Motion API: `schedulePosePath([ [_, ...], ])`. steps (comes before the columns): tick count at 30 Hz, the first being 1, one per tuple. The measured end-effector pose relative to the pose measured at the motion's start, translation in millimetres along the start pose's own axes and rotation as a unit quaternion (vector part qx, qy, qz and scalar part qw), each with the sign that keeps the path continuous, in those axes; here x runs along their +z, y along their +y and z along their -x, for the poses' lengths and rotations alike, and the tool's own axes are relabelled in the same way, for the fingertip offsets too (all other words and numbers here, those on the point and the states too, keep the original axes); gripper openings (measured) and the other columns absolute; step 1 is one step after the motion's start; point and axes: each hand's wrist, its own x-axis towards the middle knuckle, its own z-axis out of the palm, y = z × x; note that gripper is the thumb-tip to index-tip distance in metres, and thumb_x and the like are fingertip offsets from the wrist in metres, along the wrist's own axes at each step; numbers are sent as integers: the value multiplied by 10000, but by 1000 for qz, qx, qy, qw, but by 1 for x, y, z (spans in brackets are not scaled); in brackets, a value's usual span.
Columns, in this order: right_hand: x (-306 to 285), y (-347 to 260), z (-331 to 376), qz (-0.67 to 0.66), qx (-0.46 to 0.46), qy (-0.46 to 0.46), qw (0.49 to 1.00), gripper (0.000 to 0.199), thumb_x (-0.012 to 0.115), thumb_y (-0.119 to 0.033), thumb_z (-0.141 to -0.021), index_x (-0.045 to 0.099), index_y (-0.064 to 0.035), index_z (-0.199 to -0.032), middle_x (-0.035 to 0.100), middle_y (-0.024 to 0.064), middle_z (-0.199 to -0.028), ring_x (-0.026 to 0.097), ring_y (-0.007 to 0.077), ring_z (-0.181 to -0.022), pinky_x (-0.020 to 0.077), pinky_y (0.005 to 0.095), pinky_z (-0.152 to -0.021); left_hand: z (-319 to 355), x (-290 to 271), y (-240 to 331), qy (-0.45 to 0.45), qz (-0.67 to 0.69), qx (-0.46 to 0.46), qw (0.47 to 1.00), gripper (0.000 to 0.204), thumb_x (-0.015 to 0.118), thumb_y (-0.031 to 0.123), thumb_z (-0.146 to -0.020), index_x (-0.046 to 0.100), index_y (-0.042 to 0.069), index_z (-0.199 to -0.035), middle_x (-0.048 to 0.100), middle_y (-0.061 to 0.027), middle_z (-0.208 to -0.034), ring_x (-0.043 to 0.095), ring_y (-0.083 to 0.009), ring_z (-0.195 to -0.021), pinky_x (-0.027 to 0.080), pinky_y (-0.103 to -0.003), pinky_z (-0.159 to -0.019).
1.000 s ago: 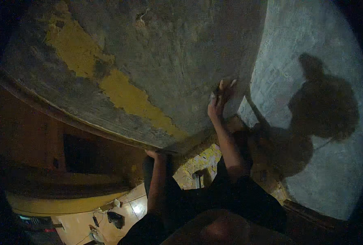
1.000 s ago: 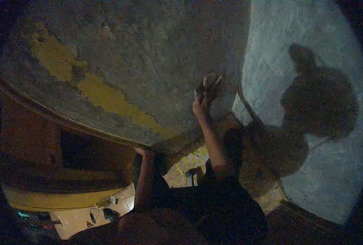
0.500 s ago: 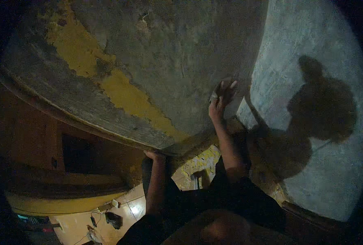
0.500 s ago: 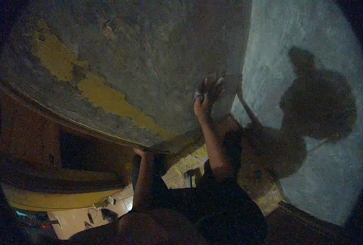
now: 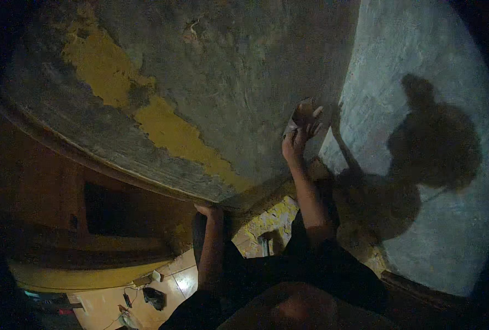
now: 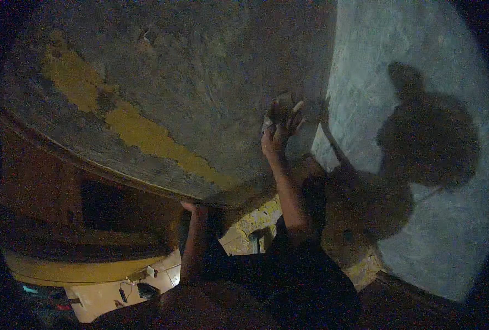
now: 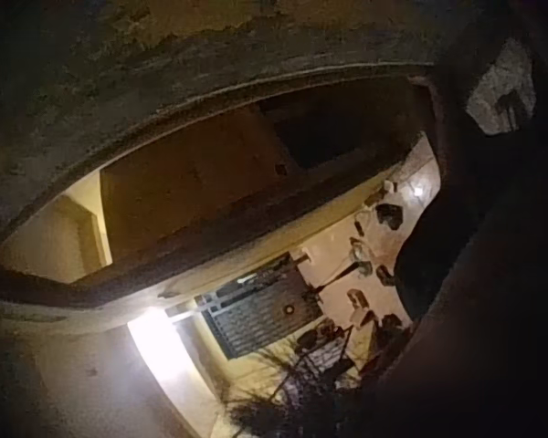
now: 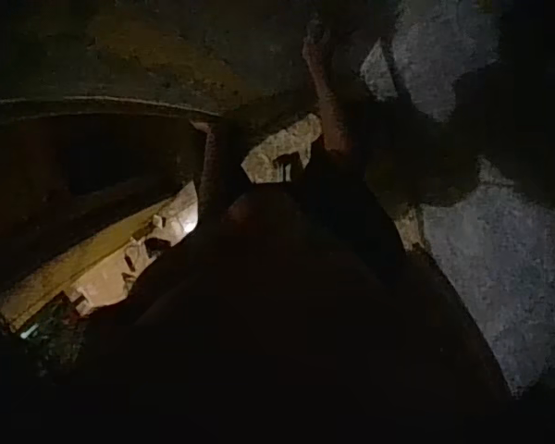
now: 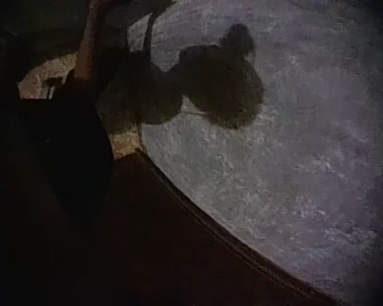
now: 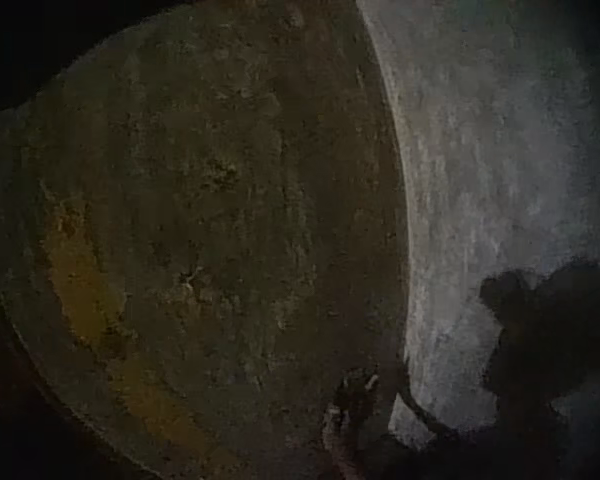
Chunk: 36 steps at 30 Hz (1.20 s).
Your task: The person sands a rough area on a wall using a piece of sandpaper.
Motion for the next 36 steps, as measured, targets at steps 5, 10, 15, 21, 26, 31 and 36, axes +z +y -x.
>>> schedulePosePath([
  [5,1,14,8,61,2,-2,998,601,259,-482,-1052,213,-184,-1572,-34,192,-1633,-48,389,-1504,-69,620,-1156,-2,4,0,104,67,-84,989,584,280,426,-1046,426,-6,-1410,462,-180,-1428,523,-355,-1217,433,-509,-1036],
  [10,21,-2,15,21,29,-23,999,598,275,-448,-1057,222,-133,-1563,14,216,-1625,-27,406,-1498,-37,599,-1173,-27,-30,28,-73,193,-114,972,588,262,433,-1049,419,11,-1427,435,-164,-1465,484,-350,-1270,410,-507,-1066],
  [15,21,39,25,76,84,-27,993,644,267,-482,-1049,197,-100,-1562,38,223,-1621,-13,409,-1495,-7,595,-1179,-14,-14,9,-1,135,-96,986,654,250,499,-1038,338,28,-1484,328,-154,-1544,380,-343,-1368,341,-468,-1125],
  [21,19,7,19,45,4,-17,999,713,205,-579,-1026,151,-130,-1577,-11,205,-1629,-20,401,-1498,11,603,-1178,-44,-47,1,-115,230,-115,959,706,234,547,-1034,266,35,-1520,262,-147,-1581,329,-338,-1410,296,-459,-1155],
  [26,-6,18,1,-18,9,39,999,590,302,-482,-1036,307,-185,-1546,-56,241,-1622,-72,421,-1494,-80,624,-1145,11,9,-17,-26,15,-93,995,697,236,543,-1037,293,33,-1510,284,-168,-1565,337,-341,-1399,317,-491,-1138],
  [31,10,6,13,-31,41,13,999,585,276,-469,-1046,299,-170,-1548,-27,228,-1627,-52,410,-1498,-70,618,-1150,-18,-34,-23,-85,165,-109,977,687,243,534,-1036,306,34,-1502,297,-175,-1554,350,-348,-1386,322,-509,-1133],
  [36,19,13,20,-10,99,-15,995,544,315,-370,-1054,294,-145,-1548,71,206,-1630,-11,405,-1499,-50,586,-1170,-58,-52,-23,-149,319,-123,928,676,249,525,-1035,318,34,-1495,311,-181,-1543,364,-355,-1373,328,-528,-1128],
])
